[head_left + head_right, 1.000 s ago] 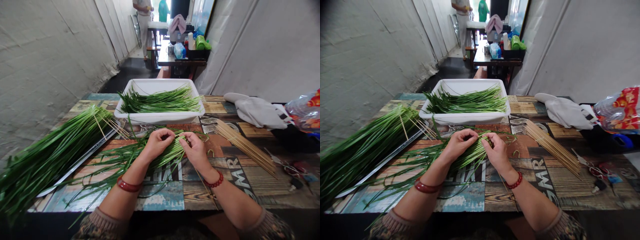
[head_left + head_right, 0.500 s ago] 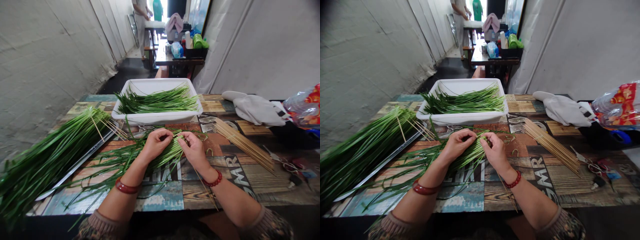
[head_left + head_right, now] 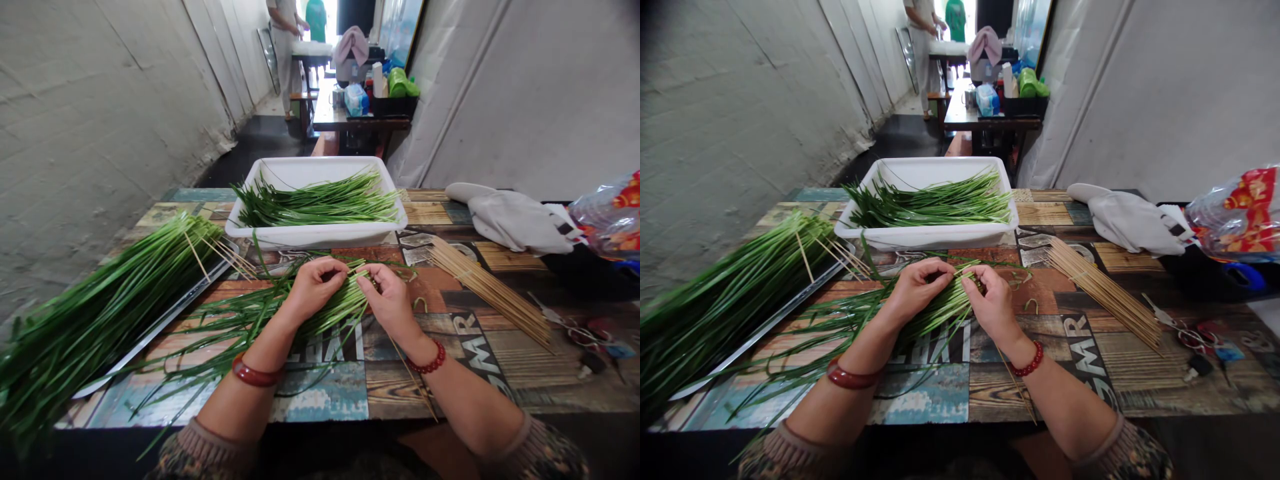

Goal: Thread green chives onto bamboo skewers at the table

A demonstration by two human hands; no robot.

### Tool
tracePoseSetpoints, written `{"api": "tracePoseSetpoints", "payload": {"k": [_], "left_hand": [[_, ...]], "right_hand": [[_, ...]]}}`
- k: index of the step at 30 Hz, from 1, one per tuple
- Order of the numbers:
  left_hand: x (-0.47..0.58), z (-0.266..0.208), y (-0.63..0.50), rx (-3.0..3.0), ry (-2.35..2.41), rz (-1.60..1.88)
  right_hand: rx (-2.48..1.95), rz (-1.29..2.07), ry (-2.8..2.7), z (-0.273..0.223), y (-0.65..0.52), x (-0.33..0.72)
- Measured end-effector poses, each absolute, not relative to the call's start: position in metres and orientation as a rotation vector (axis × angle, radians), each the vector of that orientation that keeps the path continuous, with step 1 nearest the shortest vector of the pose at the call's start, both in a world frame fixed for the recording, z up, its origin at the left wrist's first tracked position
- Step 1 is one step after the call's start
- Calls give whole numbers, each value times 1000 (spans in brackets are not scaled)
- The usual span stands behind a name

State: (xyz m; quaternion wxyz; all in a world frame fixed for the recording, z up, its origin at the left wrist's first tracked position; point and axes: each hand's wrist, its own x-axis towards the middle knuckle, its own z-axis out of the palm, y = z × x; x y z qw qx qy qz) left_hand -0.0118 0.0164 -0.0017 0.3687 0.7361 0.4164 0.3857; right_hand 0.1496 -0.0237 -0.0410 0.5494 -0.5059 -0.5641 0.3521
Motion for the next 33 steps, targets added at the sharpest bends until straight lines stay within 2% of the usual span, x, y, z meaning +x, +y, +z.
{"api": "tracePoseSetpoints", "payload": {"k": [19, 33], "left_hand": [[-13, -10, 18, 2150, 1004, 1006], [-14, -2, 17, 1970, 938, 864]], "right_hand": [[-1226, 866, -1329, -42, -23, 151], [-1174, 894, -1358, -41, -21, 152]]}}
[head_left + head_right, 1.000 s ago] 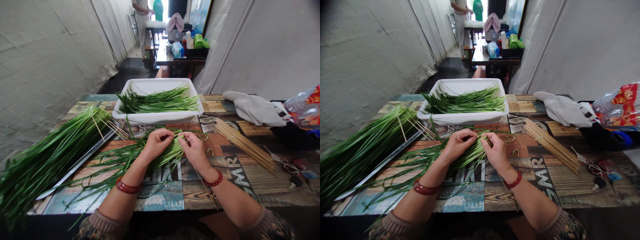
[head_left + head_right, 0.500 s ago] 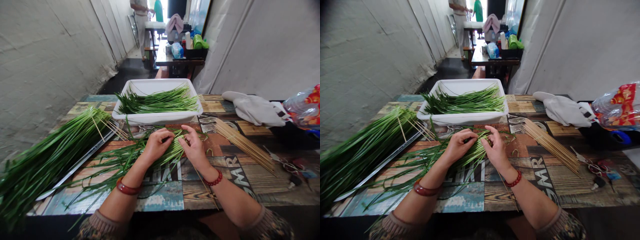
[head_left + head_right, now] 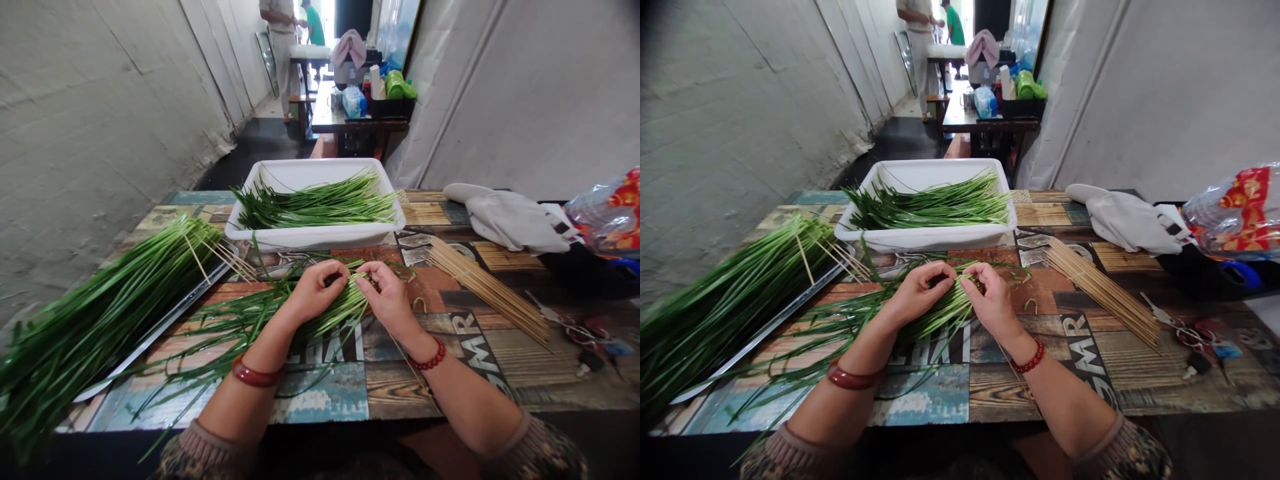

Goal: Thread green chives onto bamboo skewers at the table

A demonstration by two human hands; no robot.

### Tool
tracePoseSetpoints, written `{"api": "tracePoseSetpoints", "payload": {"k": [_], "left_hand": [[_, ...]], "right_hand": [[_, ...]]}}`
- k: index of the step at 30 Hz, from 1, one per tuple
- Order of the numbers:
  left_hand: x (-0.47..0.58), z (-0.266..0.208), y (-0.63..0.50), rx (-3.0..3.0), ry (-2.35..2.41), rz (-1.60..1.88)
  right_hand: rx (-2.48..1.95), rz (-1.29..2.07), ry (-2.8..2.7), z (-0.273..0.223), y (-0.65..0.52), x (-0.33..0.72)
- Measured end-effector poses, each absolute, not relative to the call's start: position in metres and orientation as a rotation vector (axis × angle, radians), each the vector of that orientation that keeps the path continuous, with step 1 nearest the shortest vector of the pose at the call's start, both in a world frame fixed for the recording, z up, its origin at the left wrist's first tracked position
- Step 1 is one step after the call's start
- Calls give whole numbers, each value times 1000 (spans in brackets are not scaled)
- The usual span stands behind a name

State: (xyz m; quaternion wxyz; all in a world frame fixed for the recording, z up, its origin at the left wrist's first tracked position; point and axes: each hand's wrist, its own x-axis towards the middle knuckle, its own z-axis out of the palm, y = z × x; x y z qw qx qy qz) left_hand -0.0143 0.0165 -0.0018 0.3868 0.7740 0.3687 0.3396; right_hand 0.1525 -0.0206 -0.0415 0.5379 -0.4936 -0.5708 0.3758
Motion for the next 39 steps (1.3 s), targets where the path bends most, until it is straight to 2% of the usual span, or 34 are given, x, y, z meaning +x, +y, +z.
{"api": "tracePoseSetpoints", "payload": {"k": [6, 12, 16, 21, 27, 31, 39], "left_hand": [[-19, 2, 17, 1799, 940, 625], [-27, 6, 25, 1577, 1017, 712], [-30, 12, 30, 1491, 1066, 765], [-34, 30, 34, 1472, 1020, 712], [-31, 54, 31, 1336, 959, 453], [-28, 63, 28, 1291, 979, 470], [-18, 64, 18, 1382, 1074, 419]], "right_hand": [[-1159, 1017, -1337, -29, -20, 160], [-1119, 1202, -1258, -33, -13, 171], [-1075, 1264, -1518, -26, -12, 176], [-1133, 1091, -1630, -18, -18, 175], [-1108, 868, -1592, -16, -23, 168], [-1102, 774, -1592, -15, -26, 166], [-1042, 746, -1595, -11, -33, 166]]}}
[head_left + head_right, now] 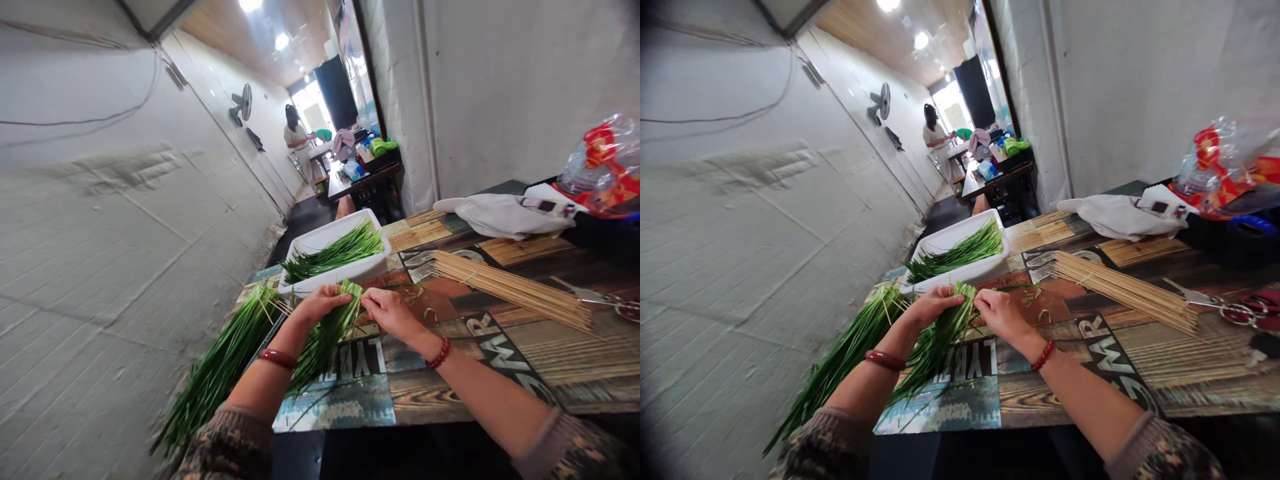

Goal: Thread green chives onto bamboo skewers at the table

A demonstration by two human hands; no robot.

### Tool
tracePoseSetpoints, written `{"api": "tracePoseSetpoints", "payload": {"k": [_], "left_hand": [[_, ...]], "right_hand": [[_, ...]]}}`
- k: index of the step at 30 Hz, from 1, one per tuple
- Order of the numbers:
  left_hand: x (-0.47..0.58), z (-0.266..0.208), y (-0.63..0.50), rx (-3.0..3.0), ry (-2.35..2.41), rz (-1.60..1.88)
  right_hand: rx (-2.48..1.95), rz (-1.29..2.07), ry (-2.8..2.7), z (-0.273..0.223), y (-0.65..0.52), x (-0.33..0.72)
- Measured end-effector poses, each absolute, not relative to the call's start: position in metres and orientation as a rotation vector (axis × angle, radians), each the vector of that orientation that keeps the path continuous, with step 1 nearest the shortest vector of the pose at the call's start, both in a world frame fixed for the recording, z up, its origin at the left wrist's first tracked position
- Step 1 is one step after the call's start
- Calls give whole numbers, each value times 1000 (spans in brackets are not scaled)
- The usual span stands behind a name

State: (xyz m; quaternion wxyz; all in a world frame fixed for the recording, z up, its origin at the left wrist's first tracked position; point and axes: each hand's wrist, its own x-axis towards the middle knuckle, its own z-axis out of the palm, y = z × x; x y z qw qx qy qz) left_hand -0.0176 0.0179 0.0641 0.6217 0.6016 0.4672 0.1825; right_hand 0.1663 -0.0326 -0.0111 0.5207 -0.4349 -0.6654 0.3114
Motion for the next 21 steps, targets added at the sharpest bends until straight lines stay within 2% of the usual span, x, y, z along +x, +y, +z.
{"api": "tracePoseSetpoints", "payload": {"k": [7, 12, 21], "left_hand": [[-15, 74, 18, 1472, 1078, 452], [-17, 83, 20, 1502, 1020, 643], [-12, 67, 14, 1326, 1053, 880]], "right_hand": [[-1030, 845, -1585, -13, -29, 168], [-1034, 874, -1570, -14, -29, 166], [-996, 881, -1538, -12, -32, 166]]}}
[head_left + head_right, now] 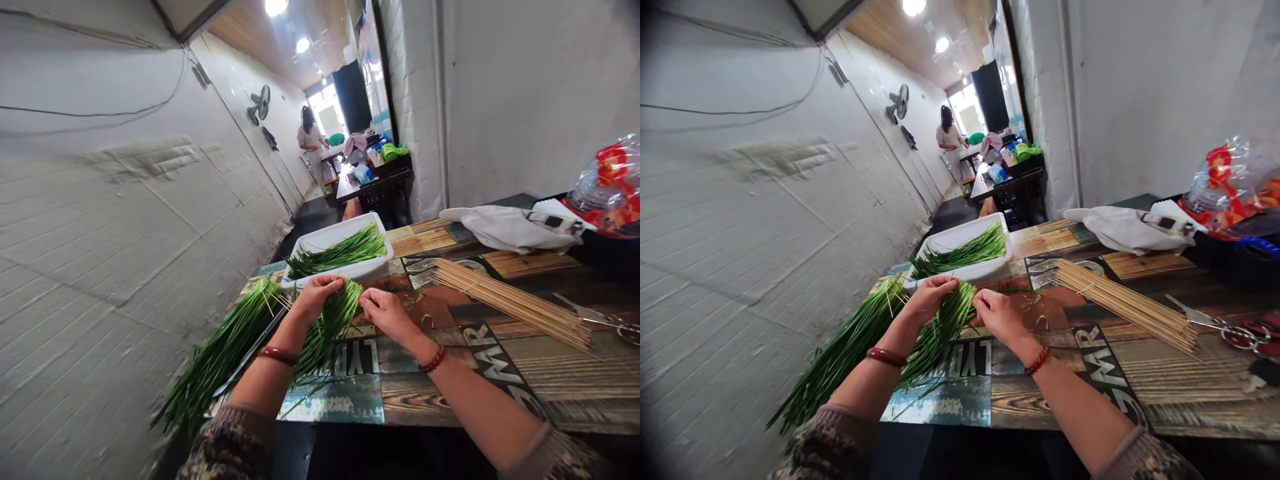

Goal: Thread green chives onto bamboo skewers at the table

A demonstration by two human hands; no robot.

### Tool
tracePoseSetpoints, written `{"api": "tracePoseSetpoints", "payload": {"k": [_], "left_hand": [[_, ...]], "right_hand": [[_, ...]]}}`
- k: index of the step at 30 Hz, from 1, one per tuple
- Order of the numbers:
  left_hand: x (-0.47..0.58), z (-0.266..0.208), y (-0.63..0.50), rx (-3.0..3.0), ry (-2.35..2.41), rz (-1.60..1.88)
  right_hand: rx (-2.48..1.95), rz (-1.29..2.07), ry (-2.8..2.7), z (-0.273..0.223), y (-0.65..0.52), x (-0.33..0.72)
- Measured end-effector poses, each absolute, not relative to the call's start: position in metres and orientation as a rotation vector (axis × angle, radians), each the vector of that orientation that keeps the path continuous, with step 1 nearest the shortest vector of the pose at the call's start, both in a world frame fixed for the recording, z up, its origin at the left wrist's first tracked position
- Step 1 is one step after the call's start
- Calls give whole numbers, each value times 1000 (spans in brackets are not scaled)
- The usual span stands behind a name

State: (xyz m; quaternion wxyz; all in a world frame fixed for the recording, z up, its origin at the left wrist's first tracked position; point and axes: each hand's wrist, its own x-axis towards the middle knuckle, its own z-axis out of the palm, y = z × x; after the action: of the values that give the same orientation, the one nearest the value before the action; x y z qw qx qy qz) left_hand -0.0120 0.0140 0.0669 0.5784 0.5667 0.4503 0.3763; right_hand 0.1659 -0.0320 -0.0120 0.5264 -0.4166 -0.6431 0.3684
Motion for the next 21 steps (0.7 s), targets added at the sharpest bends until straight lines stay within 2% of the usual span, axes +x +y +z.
{"api": "tracePoseSetpoints", "payload": {"k": [12, 21], "left_hand": [[-24, 58, 12, 1369, 1102, 999], [-23, 67, 12, 1567, 1100, 793]], "right_hand": [[-970, 939, -1517, -18, -32, 164], [-991, 910, -1543, -19, -32, 164]]}}
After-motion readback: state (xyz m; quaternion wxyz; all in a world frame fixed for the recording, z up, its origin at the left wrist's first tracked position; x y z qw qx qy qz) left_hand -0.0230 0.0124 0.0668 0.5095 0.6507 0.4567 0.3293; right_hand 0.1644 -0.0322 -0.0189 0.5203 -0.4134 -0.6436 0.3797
